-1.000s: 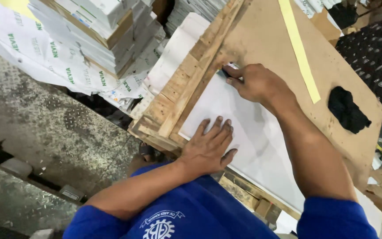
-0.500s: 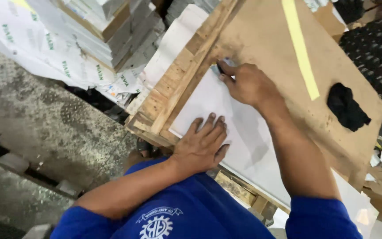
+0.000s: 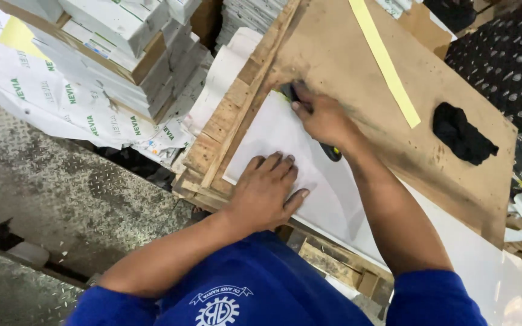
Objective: Clean and scrape ink from an offset printing plate on a workbench.
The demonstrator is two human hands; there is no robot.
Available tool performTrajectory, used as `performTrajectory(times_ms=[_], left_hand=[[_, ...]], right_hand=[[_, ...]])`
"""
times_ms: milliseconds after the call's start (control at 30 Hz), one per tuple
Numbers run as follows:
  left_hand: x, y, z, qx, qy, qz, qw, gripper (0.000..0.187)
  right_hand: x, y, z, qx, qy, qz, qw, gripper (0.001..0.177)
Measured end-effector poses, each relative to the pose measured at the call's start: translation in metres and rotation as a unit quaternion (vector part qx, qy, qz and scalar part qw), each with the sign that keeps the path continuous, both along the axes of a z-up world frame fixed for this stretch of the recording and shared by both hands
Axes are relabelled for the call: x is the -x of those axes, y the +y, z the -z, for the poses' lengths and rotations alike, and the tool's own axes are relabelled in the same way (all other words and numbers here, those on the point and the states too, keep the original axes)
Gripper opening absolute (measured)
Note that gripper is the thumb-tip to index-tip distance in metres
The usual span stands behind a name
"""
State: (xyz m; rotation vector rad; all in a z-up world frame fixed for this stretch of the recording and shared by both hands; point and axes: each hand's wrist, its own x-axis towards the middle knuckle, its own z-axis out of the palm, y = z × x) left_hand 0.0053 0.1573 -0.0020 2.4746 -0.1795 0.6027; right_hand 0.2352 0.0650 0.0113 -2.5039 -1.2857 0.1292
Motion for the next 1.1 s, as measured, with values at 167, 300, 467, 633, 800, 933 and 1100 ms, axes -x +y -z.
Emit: performTrajectory(times_ms=[167, 300, 467, 633, 800, 933, 1100], left_hand=[[-0.031, 0.041, -0.002, 0.032, 0.042, -0.026, 0.998, 0.055], [-0.043, 0.055, 0.011, -0.076, 0.04, -0.064, 0.994, 0.064], [-0.044, 0.055, 0.011, -0.01, 0.121, -0.041, 0.992, 0.078], [-0.043, 0.051, 0.008, 0.007, 0.171, -0.024, 0.985, 0.081], [-0.041, 0.057, -0.003, -0.002, 0.155, -0.057, 0.986, 0.08], [-0.041, 0.052, 0.003, 0.047, 0.179, -0.039, 0.982, 0.081], [-0.035, 0.049, 0.01, 0.013, 0.111, -0.053, 0.992, 0.082]], right_hand=[[0.055, 0.007, -0.058, 0.073, 0.201, 0.158, 0.964, 0.046], [0.074, 0.015, -0.057, 0.066, 0.188, 0.155, 0.968, 0.045], [0.057, 0.016, -0.034, 0.037, -0.074, 0.004, 0.997, 0.04], [0.054, 0.026, -0.049, 0.168, 0.014, 0.115, 0.979, 0.047], [0.054, 0.033, -0.057, 0.174, 0.05, 0.095, 0.979, 0.048], [0.043, 0.026, -0.049, 0.155, 0.051, 0.091, 0.982, 0.045], [0.049, 0.031, -0.051, 0.187, 0.059, 0.084, 0.977, 0.049]])
